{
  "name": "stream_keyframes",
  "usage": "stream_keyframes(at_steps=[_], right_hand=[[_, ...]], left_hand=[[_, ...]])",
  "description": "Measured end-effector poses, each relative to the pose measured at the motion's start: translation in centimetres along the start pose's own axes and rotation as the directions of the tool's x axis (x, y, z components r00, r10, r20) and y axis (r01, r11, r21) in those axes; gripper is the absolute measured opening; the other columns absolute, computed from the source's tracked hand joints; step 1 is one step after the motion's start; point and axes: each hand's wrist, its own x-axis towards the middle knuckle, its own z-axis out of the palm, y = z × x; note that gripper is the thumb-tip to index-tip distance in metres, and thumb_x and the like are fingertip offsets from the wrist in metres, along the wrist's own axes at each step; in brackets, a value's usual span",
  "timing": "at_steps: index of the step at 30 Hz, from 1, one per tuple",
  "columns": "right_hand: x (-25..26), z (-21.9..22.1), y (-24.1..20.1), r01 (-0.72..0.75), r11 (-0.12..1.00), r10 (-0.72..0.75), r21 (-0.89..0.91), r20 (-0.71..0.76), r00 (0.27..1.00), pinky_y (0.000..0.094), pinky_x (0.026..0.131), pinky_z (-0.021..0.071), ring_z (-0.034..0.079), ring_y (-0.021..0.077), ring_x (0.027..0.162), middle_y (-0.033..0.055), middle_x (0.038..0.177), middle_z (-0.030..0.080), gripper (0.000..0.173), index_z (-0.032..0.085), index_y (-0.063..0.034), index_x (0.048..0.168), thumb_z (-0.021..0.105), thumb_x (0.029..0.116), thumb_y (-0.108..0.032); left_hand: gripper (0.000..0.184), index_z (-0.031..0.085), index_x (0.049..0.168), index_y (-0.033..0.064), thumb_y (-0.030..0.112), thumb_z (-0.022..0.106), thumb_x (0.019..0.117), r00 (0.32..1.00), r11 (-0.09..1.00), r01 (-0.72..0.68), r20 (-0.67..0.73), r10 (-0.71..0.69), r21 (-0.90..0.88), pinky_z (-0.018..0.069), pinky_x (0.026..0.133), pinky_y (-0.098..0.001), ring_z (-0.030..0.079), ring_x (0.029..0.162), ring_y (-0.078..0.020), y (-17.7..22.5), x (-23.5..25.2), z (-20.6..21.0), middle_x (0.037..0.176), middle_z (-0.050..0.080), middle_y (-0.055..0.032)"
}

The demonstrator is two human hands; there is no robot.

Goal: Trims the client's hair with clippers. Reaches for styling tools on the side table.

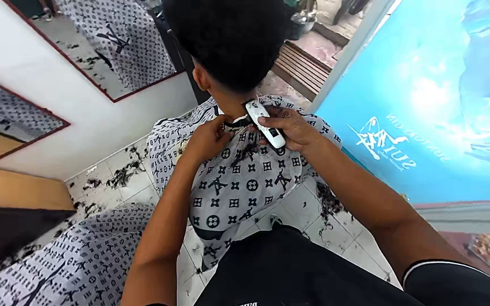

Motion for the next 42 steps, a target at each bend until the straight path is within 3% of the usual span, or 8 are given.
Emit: stream_keyframes(at_steps=[3, 8, 15, 25, 31, 36, 39, 42], right_hand=[[0.5, -0.9, -0.4, -0.084, 0.996, 0.081, 0.037, 0.062, 0.995, 0.0388, 0.074, 0.0632, 0.072, 0.0233, 0.093, 0.0118, 0.108, 0.07, 0.027, 0.056, -0.0036, 0.129, 0.057, 0.1024, -0.008], [1.0, -1.3, 0.3, 0.029, 0.999, -0.034, 0.042, 0.116, 0.993, 0.0417, 0.075, 0.0637, 0.071, 0.0232, 0.092, 0.0109, 0.108, 0.068, 0.038, 0.052, -0.0032, 0.135, 0.063, 0.0987, -0.004], [1.1, -1.3, 0.2, 0.0, 0.994, -0.014, 0.11, 0.126, 0.992, 0.0419, 0.075, 0.063, 0.071, 0.0239, 0.092, 0.0121, 0.107, 0.068, 0.034, 0.054, -0.0031, 0.132, 0.063, 0.0994, -0.006], [-0.2, -1.2, -1.0, -0.219, 0.963, 0.207, 0.157, 0.09, 0.974, 0.0374, 0.081, 0.0617, 0.071, 0.0225, 0.095, 0.013, 0.109, 0.069, 0.026, 0.057, -0.0013, 0.127, 0.055, 0.1032, -0.012], [-0.6, 0.1, -1.0, -0.09, 0.995, 0.089, 0.043, 0.034, 0.995, 0.0379, 0.08, 0.0621, 0.071, 0.0215, 0.094, 0.011, 0.108, 0.068, 0.025, 0.057, -0.0018, 0.127, 0.057, 0.1032, -0.009], [-0.7, 0.9, -0.1, -0.039, 0.994, 0.032, 0.105, 0.061, 0.998, 0.0413, 0.083, 0.061, 0.068, 0.022, 0.095, 0.0115, 0.112, 0.065, 0.038, 0.052, -0.0026, 0.134, 0.062, 0.0973, 0.001], [-0.9, 1.4, 0.3, -0.206, 0.956, 0.188, 0.211, 0.102, 0.977, 0.0382, 0.081, 0.0611, 0.069, 0.0203, 0.09, 0.0106, 0.108, 0.066, 0.029, 0.053, -0.0045, 0.128, 0.055, 0.0992, -0.005], [-0.5, 0.7, 1.4, -0.322, 0.909, 0.286, 0.265, 0.167, 0.944, 0.0481, 0.088, 0.0577, 0.067, 0.0264, 0.102, 0.0139, 0.118, 0.066, 0.033, 0.051, -0.0055, 0.134, 0.047, 0.1024, -0.011]], left_hand=[[0.042, 0.056, 0.143, 0.0108, 0.025, 0.061, 0.1037, 0.992, 0.992, 0.124, 0.007, -0.124, 0.036, 0.0536, 0.077, -0.0588, 0.067, 0.078, -0.0339, 2.1, -0.3, -0.1, 0.092, 0.07, -0.017], [0.046, 0.053, 0.148, 0.0153, 0.026, 0.06, 0.1041, 0.956, 0.951, 0.292, -0.058, -0.288, 0.103, 0.0517, 0.079, -0.063, 0.067, 0.081, -0.0378, 4.7, -0.8, 1.1, 0.09, 0.07, -0.0182], [0.049, 0.052, 0.148, 0.013, 0.026, 0.063, 0.102, 0.916, 0.918, 0.381, -0.178, -0.359, 0.112, 0.053, 0.082, -0.0616, 0.069, 0.083, -0.0372, 6.7, -0.7, 2.7, 0.09, 0.07, -0.0173], [0.047, 0.054, 0.148, 0.0174, 0.025, 0.061, 0.1022, 0.919, 0.923, 0.368, -0.195, -0.342, 0.113, 0.0521, 0.086, -0.0648, 0.068, 0.099, -0.0426, 6.4, -0.5, 4.3, 0.107, 0.07, -0.0215], [0.041, 0.059, 0.144, 0.0155, 0.022, 0.058, 0.104, 0.933, 0.936, 0.337, -0.171, -0.318, 0.098, 0.0522, 0.086, -0.0644, 0.069, 0.097, -0.0416, 6.2, -1.1, 4.1, 0.105, 0.071, -0.0213], [0.04, 0.06, 0.144, 0.0159, 0.023, 0.056, 0.1052, 0.938, 0.948, 0.315, -0.17, -0.303, 0.048, 0.0525, 0.086, -0.063, 0.07, 0.09, -0.0392, 5.9, -1.6, 3.9, 0.099, 0.073, -0.02], [0.039, 0.061, 0.144, 0.0185, 0.02, 0.053, 0.1066, 0.935, 0.941, 0.334, -0.145, -0.324, 0.048, 0.0515, 0.088, -0.0628, 0.07, 0.091, -0.0389, 5.8, -1.9, 3.0, 0.099, 0.073, -0.0197], [0.039, 0.061, 0.144, 0.0199, 0.019, 0.052, 0.1063, 0.928, 0.934, 0.355, -0.131, -0.348, 0.035, 0.0513, 0.096, -0.0627, 0.071, 0.104, -0.0353, 5.1, -1.8, 3.7, 0.11, 0.075, -0.0162]])
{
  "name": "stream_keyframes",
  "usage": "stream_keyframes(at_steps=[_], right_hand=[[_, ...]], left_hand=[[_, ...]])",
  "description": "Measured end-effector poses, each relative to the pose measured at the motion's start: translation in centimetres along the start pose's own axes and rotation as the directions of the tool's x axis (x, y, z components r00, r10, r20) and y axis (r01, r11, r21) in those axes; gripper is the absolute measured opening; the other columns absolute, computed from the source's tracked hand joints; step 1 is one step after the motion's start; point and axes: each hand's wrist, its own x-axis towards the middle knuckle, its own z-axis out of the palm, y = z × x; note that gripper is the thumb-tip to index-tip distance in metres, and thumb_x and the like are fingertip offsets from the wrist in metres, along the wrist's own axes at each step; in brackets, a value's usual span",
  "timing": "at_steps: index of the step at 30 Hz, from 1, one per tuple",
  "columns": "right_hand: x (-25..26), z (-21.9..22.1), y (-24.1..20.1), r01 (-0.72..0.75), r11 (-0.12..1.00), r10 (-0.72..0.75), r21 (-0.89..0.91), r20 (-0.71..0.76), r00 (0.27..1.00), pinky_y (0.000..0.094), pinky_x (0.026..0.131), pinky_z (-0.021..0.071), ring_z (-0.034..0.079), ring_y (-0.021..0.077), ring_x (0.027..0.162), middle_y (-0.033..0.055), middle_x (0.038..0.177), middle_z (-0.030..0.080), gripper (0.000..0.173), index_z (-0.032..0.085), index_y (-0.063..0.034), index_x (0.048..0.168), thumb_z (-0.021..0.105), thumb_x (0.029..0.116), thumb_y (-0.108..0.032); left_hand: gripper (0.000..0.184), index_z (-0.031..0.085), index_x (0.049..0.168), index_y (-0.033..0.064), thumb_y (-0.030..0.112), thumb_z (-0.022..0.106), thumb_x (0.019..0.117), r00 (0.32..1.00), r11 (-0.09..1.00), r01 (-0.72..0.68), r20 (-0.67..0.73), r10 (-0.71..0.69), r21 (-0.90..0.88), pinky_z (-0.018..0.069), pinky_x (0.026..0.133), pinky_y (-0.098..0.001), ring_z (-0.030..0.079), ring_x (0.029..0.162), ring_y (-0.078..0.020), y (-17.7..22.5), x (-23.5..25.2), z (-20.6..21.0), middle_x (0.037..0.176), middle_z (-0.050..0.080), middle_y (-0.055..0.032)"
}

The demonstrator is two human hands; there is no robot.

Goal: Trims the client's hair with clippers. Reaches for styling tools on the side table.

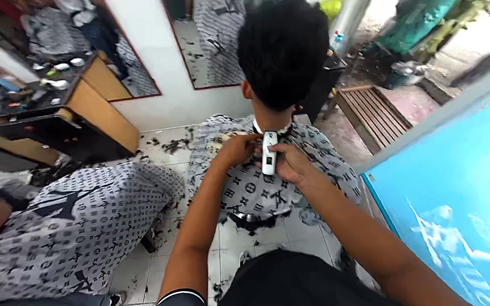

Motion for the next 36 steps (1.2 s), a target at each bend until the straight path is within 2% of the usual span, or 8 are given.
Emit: stream_keyframes(at_steps=[3, 5, 9, 13, 24, 30, 34, 36], right_hand=[[1.5, -0.4, 0.5, 0.006, 0.999, -0.01, 0.051, 0.085, 0.996, 0.0536, 0.09, 0.0581, 0.068, 0.0305, 0.108, 0.0175, 0.122, 0.066, 0.031, 0.048, -0.0012, 0.137, 0.043, 0.107, -0.009], [1.8, 0.4, 0.8, 0.026, 0.999, -0.032, 0.048, 0.131, 0.991, 0.0491, 0.087, 0.0596, 0.07, 0.0257, 0.102, 0.0129, 0.114, 0.068, 0.028, 0.05, -0.0037, 0.133, 0.039, 0.1086, -0.011], [1.7, 1.4, 0.6, 0.081, 0.996, -0.086, 0.041, 0.112, 0.99, 0.0355, 0.077, 0.0636, 0.074, 0.0187, 0.089, 0.0084, 0.1, 0.074, 0.023, 0.057, -0.006, 0.119, 0.039, 0.1103, -0.018], [1.3, 2.4, 0.4, 0.137, 0.989, -0.141, 0.06, 0.07, 0.988, 0.0333, 0.074, 0.0642, 0.075, 0.0176, 0.084, 0.0077, 0.097, 0.074, 0.02, 0.056, -0.0067, 0.116, 0.041, 0.11, -0.018], [1.6, 4.3, 2.4, 0.248, 0.967, -0.245, 0.054, -0.061, 0.968, 0.0322, 0.073, 0.0635, 0.074, 0.0154, 0.082, 0.0064, 0.094, 0.072, 0.015, 0.055, -0.0068, 0.117, 0.046, 0.1083, -0.015], [2.0, 6.1, 2.9, 0.305, 0.951, -0.296, 0.054, -0.134, 0.946, 0.0301, 0.073, 0.0623, 0.072, 0.0134, 0.085, 0.0054, 0.097, 0.07, 0.016, 0.053, -0.0062, 0.12, 0.049, 0.1072, -0.014], [2.2, 6.6, 3.1, 0.352, 0.934, -0.342, 0.057, -0.142, 0.929, 0.0295, 0.076, 0.0619, 0.071, 0.013, 0.085, 0.0055, 0.097, 0.068, 0.017, 0.05, -0.0048, 0.122, 0.049, 0.1072, -0.012], [2.2, 5.8, 3.0, 0.351, 0.936, -0.343, 0.039, -0.135, 0.93, 0.0312, 0.076, 0.0627, 0.072, 0.0148, 0.086, 0.0068, 0.097, 0.07, 0.017, 0.052, -0.0039, 0.121, 0.051, 0.1066, -0.011]], left_hand=[[0.041, 0.06, 0.145, 0.0162, 0.018, 0.055, 0.1044, 1.0, 0.999, -0.013, -0.015, 0.013, -0.033, 0.0513, 0.102, -0.0579, 0.07, 0.111, -0.0295, -1.1, 0.0, 1.0, 0.118, 0.074, -0.0128], [0.044, 0.055, 0.149, 0.0131, 0.014, 0.054, 0.1049, 0.999, 0.996, -0.044, 0.007, 0.045, -0.072, 0.0467, 0.108, -0.0583, 0.067, 0.119, -0.0333, -1.2, -0.7, 0.3, 0.125, 0.071, -0.0172], [0.042, 0.057, 0.147, 0.0073, 0.012, 0.053, 0.1054, 0.997, 0.993, -0.075, -0.019, 0.074, -0.094, 0.0465, 0.107, -0.0581, 0.067, 0.117, -0.0367, -0.7, -1.6, -0.5, 0.124, 0.07, -0.0226], [0.04, 0.058, 0.141, -0.0025, 0.007, 0.055, 0.1029, 0.995, 0.985, -0.101, -0.021, 0.099, -0.142, 0.046, 0.107, -0.0571, 0.066, 0.118, -0.0388, -0.7, -2.0, -0.6, 0.123, 0.068, -0.0266], [0.046, 0.051, 0.145, -0.0066, 0.0, 0.054, 0.0991, 0.988, 0.944, -0.151, -0.019, 0.152, -0.293, 0.0475, 0.103, -0.0537, 0.065, 0.113, -0.0383, -1.9, -2.0, -0.5, 0.122, 0.066, -0.03], [0.035, 0.057, 0.137, -0.0039, 0.009, 0.052, 0.1047, 0.995, 0.967, -0.048, -0.098, 0.024, -0.252, 0.0501, 0.098, -0.0575, 0.067, 0.108, -0.0397, -2.1, -1.7, -0.8, 0.114, 0.069, -0.0275], [0.035, 0.058, 0.136, -0.0029, 0.007, 0.051, 0.1036, 0.995, 0.981, 0.019, -0.092, -0.037, -0.191, 0.0487, 0.101, -0.0601, 0.066, 0.114, -0.0412, -1.6, -1.3, -0.9, 0.118, 0.069, -0.0267], [0.032, 0.061, 0.132, -0.0028, 0.012, 0.051, 0.1053, 0.995, 0.983, 0.006, -0.1, -0.025, -0.183, 0.0511, 0.097, -0.0584, 0.068, 0.106, -0.039, -1.8, -1.1, -0.6, 0.11, 0.07, -0.025]])
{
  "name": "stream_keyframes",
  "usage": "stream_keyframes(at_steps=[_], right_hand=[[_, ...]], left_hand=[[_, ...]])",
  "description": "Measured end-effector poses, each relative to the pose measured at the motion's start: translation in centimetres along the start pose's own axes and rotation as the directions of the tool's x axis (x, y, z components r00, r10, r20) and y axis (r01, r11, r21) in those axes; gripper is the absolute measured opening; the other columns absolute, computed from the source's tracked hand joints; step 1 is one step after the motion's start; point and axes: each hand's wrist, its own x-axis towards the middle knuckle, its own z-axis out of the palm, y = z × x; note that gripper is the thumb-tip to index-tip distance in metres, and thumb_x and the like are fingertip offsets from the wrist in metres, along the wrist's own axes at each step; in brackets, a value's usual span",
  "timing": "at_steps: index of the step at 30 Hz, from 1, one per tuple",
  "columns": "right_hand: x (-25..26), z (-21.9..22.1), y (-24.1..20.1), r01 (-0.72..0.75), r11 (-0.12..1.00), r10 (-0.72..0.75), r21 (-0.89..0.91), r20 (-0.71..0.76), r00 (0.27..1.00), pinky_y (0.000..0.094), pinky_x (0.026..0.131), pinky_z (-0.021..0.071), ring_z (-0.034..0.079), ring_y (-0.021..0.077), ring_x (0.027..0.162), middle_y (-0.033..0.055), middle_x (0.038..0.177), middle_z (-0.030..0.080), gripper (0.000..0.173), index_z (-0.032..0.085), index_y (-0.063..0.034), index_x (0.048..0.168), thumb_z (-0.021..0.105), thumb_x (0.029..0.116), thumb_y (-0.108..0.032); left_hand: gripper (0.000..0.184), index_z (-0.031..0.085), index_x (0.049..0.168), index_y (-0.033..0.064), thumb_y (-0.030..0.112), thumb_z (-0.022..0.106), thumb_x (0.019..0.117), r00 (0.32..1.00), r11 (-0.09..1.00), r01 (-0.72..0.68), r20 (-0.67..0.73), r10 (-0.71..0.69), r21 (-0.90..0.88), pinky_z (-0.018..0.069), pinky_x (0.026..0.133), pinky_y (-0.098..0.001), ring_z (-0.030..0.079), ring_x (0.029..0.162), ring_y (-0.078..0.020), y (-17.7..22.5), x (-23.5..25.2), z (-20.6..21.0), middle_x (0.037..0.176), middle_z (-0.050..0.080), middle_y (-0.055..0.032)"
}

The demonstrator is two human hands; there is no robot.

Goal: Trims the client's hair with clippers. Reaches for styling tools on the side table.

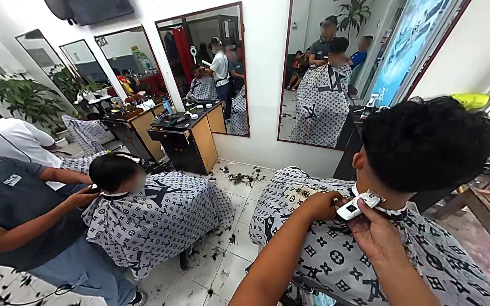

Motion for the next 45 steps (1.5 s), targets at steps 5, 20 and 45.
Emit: stream_keyframes(at_steps=[5, 20, 45], right_hand=[[1.0, -5.9, -2.6, -0.034, 0.969, 0.083, -0.244, 0.195, 0.977, 0.0405, 0.077, 0.0642, 0.074, 0.022, 0.09, 0.0107, 0.105, 0.071, 0.025, 0.052, -0.0004, 0.128, 0.051, 0.1046, -0.008], [10.1, -17.9, -15.1, -0.204, 0.804, 0.52, -0.558, 0.496, 0.695, 0.0401, 0.08, 0.0628, 0.072, 0.0231, 0.097, 0.0121, 0.114, 0.07, 0.032, 0.055, -0.0027, 0.135, 0.05, 0.1057, -0.015], [9.5, -15.5, -14.6, -0.271, 0.809, 0.554, -0.521, 0.523, 0.648, 0.0379, 0.081, 0.0616, 0.071, 0.0226, 0.095, 0.0123, 0.109, 0.069, 0.028, 0.055, -0.0009, 0.128, 0.055, 0.1061, -0.018]], left_hand=[[0.034, 0.066, 0.125, -0.0018, 0.022, 0.049, 0.1079, 0.999, 0.999, 0.001, -0.05, 0.001, 0.036, 0.0516, 0.099, -0.0534, 0.069, 0.105, -0.0331, 0.0, 0.1, -0.2, 0.109, 0.072, -0.0214], [0.037, 0.064, 0.134, 0.0107, 0.027, 0.063, 0.1013, 0.967, 0.933, 0.2, -0.216, -0.138, 0.299, 0.0543, 0.079, -0.0622, 0.069, 0.086, -0.0369, 10.3, 3.1, 7.4, 0.093, 0.07, -0.0164], [0.044, 0.058, 0.147, 0.0194, 0.021, 0.055, 0.1039, 0.854, 0.847, 0.461, -0.39, -0.344, 0.263, 0.053, 0.078, -0.0653, 0.07, 0.086, -0.0412, 12.4, 1.1, 12.6, 0.097, 0.073, -0.0198]])
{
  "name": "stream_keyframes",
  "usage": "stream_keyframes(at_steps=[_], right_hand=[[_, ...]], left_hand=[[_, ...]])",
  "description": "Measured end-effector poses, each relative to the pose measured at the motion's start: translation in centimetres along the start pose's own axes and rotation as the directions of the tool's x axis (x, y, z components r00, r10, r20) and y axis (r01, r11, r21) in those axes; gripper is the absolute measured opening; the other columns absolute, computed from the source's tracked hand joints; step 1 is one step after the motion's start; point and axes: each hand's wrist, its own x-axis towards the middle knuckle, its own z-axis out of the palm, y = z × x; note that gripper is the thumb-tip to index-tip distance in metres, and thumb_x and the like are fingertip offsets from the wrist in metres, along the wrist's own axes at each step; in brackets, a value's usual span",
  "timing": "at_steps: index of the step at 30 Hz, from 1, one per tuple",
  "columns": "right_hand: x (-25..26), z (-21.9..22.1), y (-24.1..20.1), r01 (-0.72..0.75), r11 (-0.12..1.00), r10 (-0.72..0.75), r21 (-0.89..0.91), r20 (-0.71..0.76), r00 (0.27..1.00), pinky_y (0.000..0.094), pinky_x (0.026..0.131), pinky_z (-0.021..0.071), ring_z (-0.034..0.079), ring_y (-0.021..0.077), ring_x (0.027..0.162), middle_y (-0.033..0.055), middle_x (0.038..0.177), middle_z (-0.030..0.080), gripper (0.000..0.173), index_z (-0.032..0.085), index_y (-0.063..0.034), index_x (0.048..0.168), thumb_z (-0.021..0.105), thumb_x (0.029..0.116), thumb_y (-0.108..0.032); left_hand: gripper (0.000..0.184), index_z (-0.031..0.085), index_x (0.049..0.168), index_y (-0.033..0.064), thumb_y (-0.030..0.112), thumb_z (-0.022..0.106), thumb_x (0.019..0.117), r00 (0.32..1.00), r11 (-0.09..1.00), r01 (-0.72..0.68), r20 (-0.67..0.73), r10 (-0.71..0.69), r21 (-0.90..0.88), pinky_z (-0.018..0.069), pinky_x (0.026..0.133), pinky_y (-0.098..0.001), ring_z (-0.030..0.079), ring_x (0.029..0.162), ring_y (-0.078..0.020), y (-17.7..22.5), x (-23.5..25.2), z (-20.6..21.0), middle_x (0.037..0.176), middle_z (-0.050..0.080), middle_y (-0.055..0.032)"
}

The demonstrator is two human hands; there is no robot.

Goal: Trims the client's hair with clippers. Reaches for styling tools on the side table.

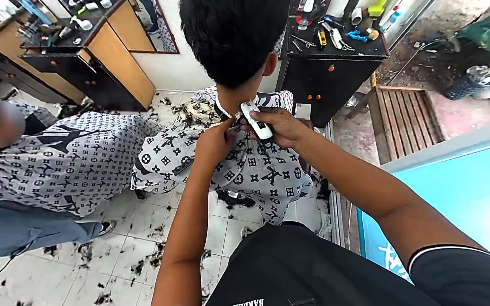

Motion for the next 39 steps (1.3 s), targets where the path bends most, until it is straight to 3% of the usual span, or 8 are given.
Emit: stream_keyframes(at_steps=[7, 10, 14, 18, 23, 27, 30, 39], right_hand=[[0.0, -0.2, 0.1, 0.047, 0.998, -0.046, -0.034, 0.014, 0.999, 0.0409, 0.082, 0.0618, 0.071, 0.0239, 0.098, 0.0129, 0.115, 0.068, 0.029, 0.052, -0.0021, 0.133, 0.054, 0.1053, -0.012], [0.5, -2.7, -0.2, 0.118, 0.98, -0.109, -0.161, 0.062, 0.992, 0.0422, 0.077, 0.0634, 0.071, 0.0255, 0.097, 0.014, 0.117, 0.067, 0.043, 0.045, -0.0028, 0.141, 0.059, 0.1009, -0.008], [1.4, -6.3, -1.3, -0.034, 0.995, 0.05, -0.097, 0.169, 0.984, 0.0374, 0.076, 0.0626, 0.072, 0.0225, 0.096, 0.0113, 0.113, 0.07, 0.029, 0.054, -0.0046, 0.133, 0.053, 0.1052, -0.015], [2.5, -8.1, -2.5, 0.138, 0.981, -0.097, -0.138, 0.271, 0.958, 0.0395, 0.072, 0.0636, 0.072, 0.0251, 0.095, 0.0149, 0.116, 0.068, 0.043, 0.048, -0.002, 0.14, 0.061, 0.0992, -0.005], [3.5, -10.1, -4.7, 0.285, 0.924, -0.174, -0.255, 0.383, 0.907, 0.0397, 0.076, 0.0649, 0.073, 0.0239, 0.096, 0.0155, 0.119, 0.068, 0.059, 0.044, -0.0004, 0.145, 0.072, 0.0924, -0.004], [4.7, -11.7, -5.4, 0.421, 0.834, -0.195, -0.356, 0.523, 0.83, 0.0334, 0.089, 0.0603, 0.07, 0.0183, 0.103, 0.0159, 0.126, 0.066, 0.064, 0.046, 0.0023, 0.144, 0.077, 0.0885, -0.007], [5.8, -14.0, -5.5, 0.453, 0.755, -0.101, -0.475, 0.597, 0.796, 0.0374, 0.099, 0.056, 0.068, 0.0202, 0.112, 0.0162, 0.131, 0.065, 0.061, 0.051, -0.0001, 0.143, 0.078, 0.0883, -0.008], [10.1, -17.4, -7.0, 0.167, 0.919, 0.065, -0.358, 0.553, 0.83, 0.0336, 0.067, 0.0616, 0.07, 0.0181, 0.08, 0.0134, 0.105, 0.07, 0.041, 0.055, 0.0007, 0.137, 0.065, 0.0994, -0.012]], left_hand=[[0.051, 0.049, 0.154, 0.0231, 0.021, 0.057, 0.1042, 0.998, 1.0, 0.016, -0.064, -0.016, 0.003, 0.0523, 0.08, -0.0668, 0.07, 0.091, -0.0446, 0.2, -1.0, 0.6, 0.105, 0.072, -0.0223], [0.05, 0.052, 0.152, 0.0136, 0.023, 0.058, 0.1031, 0.988, 0.998, 0.059, -0.143, -0.058, 0.004, 0.0525, 0.078, -0.0663, 0.069, 0.087, -0.0435, 0.8, -2.1, -0.5, 0.097, 0.071, -0.0227], [0.05, 0.054, 0.147, 0.0029, 0.028, 0.059, 0.1038, 0.939, 0.99, 0.13, -0.313, -0.139, -0.051, 0.0539, 0.079, -0.064, 0.069, 0.084, -0.0402, 2.6, -4.2, -2.8, 0.094, 0.072, -0.0221], [0.049, 0.052, 0.149, 0.0075, 0.028, 0.059, 0.1045, 0.816, 0.981, 0.152, -0.546, -0.193, -0.12, 0.0439, 0.048, -0.0356, 0.05, 0.053, -0.0191, 5.4, -6.4, -3.0, 0.077, 0.062, -0.0115], [0.045, 0.055, 0.145, 0.0122, 0.028, 0.062, 0.1031, 0.656, 0.945, 0.087, -0.696, -0.293, -0.316, 0.0423, 0.053, -0.0161, 0.048, 0.058, 0.0003, 9.3, -6.8, -2.3, 0.079, 0.056, 0.0046], [0.033, 0.058, 0.137, 0.0208, 0.021, 0.055, 0.1044, 0.494, 0.784, -0.094, -0.713, -0.499, -0.614, 0.0364, 0.043, -0.014, 0.04, 0.048, 0.0015, 11.4, -6.8, -0.6, 0.071, 0.051, 0.013], [0.03, 0.059, 0.131, 0.0206, 0.017, 0.042, 0.1066, 0.386, 0.62, -0.252, -0.664, -0.64, -0.743, 0.0347, 0.042, -0.0143, 0.038, 0.045, 0.0005, 11.8, -7.4, 0.9, 0.062, 0.043, 0.013], [0.042, 0.059, 0.092, 0.0146, 0.02, 0.023, 0.1123, 0.273, 0.252, -0.545, -0.454, -0.848, -0.799, 0.0372, 0.038, -0.0128, 0.04, 0.037, 0.0014, 13.5, -9.6, 4.0, 0.049, 0.041, 0.0107]])
